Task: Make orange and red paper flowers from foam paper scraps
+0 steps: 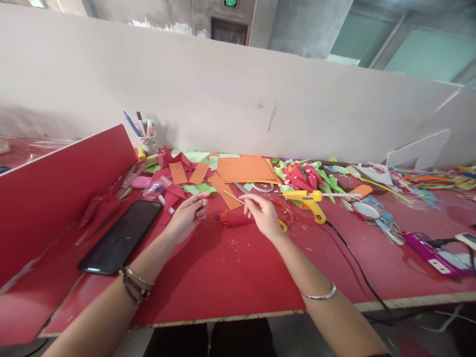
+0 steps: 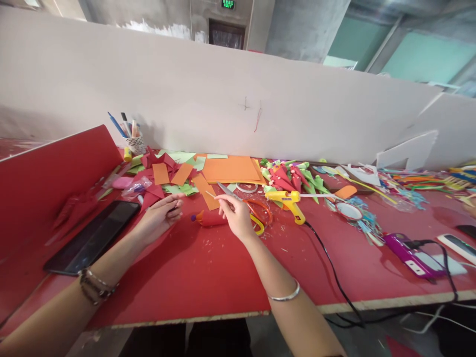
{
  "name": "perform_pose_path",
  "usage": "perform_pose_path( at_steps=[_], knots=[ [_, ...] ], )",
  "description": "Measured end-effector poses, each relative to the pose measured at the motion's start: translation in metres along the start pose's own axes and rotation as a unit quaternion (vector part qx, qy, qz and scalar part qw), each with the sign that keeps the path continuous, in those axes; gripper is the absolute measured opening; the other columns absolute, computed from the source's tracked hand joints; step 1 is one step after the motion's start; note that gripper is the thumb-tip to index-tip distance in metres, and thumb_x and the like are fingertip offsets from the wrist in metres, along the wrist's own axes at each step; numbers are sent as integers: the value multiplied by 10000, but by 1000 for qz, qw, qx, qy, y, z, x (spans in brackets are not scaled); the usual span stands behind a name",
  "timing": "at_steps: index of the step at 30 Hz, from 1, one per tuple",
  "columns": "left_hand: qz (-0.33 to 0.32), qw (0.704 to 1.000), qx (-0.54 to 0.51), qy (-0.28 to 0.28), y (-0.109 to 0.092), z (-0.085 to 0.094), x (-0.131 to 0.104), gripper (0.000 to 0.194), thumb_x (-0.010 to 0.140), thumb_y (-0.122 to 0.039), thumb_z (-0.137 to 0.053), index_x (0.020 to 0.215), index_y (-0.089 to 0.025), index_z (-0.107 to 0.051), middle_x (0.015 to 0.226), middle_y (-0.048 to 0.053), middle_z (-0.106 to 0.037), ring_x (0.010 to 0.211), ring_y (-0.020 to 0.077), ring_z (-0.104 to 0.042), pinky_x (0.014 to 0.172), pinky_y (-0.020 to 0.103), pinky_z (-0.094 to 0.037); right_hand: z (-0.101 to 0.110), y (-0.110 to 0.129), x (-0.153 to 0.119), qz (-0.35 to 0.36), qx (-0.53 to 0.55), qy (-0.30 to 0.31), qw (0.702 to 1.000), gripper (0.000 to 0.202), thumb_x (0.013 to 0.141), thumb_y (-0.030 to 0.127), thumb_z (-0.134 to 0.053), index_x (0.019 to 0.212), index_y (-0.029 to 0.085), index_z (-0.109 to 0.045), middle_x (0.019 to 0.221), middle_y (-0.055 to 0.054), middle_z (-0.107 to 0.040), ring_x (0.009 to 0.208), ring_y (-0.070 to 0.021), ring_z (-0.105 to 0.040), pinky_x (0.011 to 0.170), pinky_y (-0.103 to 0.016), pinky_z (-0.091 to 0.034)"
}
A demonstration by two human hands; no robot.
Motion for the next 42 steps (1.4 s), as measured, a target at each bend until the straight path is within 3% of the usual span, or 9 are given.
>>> perform_pose_path(
  at_steps=[5, 11, 16, 22, 27, 31, 34, 39, 42],
  knots=[
    [8, 1000, 3, -4, 0, 1, 0, 151, 747, -98, -481, 869, -125, -565, 635, -36, -445, 420, 11, -304, 451, 145, -317, 4, 0, 1, 57, -115, 1, 992, 219, 807, 327, -475, 874, 186, -629, 756, -33, -571, 669, -131, -539, 586, -237, -431],
    [-4, 1000, 24, 10, 0, 1, -1, 205, 677, -41, -450, 833, -131, -548, 642, -35, -446, 430, 17, -311, 420, 133, -273, 4, 2, -4, 64, -298, 125, 944, 386, 750, 389, -561, 1087, 200, -549, 1036, -78, -533, 951, -204, -530, 812, -324, -423],
    [-6, 999, 45, 9, 0, 1, 1, 170, 655, -92, -469, 803, -136, -539, 607, -46, -414, 420, 25, -283, 405, 145, -244, 2, 2, -7, 56, -358, 196, 911, 323, 771, 339, -554, 1061, 198, -566, 1004, -74, -542, 906, -189, -544, 784, -304, -425],
    [-54, 984, 171, 24, 0, 2, 3, 214, 759, -322, -448, 842, -156, -554, 589, -50, -391, 426, 41, -273, 418, 169, -245, 1, 7, -5, 60, -267, 123, 954, 226, 763, 340, -559, 903, 169, -607, 884, -53, -560, 829, -173, -544, 748, -289, -420],
    [-134, 910, 390, 48, 7, -3, -2, 374, 698, -392, -576, 1006, -183, -539, 723, -18, -514, 637, 119, -478, 583, 226, -385, -14, 10, -9, 28, -65, 84, 994, 239, 782, 361, -521, 934, 185, -578, 906, -37, -564, 841, -159, -546, 738, -275, -434],
    [-152, 900, 390, 121, 13, -7, -6, 434, 688, -393, -601, 1049, -166, -519, 960, 54, -591, 880, 209, -542, 757, 306, -426, -29, 10, -15, 13, 3, 129, 992, 240, 765, 361, -548, 930, 190, -581, 869, -28, -564, 815, -146, -546, 729, -271, -452],
    [-173, 905, 369, 123, 13, -6, -5, 336, 702, -381, -593, 944, -152, -553, 950, 66, -601, 877, 211, -549, 783, 324, -427, -32, 11, -17, 12, 44, 134, 990, 270, 751, 341, -567, 983, 203, -579, 915, -34, -566, 863, -150, -551, 759, -278, -462],
    [-183, 909, 371, 53, 11, -3, -5, 257, 684, -298, -616, 898, -163, -567, 839, 35, -595, 817, 186, -548, 723, 280, -429, -22, 10, -11, -7, 60, 44, 997, 251, 796, 320, -500, 997, 206, -599, 974, -55, -591, 899, -150, -579, 813, -306, -474],
    [-190, 903, 379, 70, 10, -7, -8, 291, 655, -233, -631, 933, -173, -567, 893, 35, -596, 845, 185, -543, 760, 271, -416, -15, 10, -8, -11, 74, -15, 997, 253, 783, 318, -523, 990, 190, -593, 890, -59, -644, 808, -158, -620, 789, -342, -496]
  ],
)
Point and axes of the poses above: each hand's wrist, its own x-axis towards the middle knuckle, its own z-axis out of the back of the hand, y = z × x, the point moved 1 cm from there along x, towards the middle knuckle
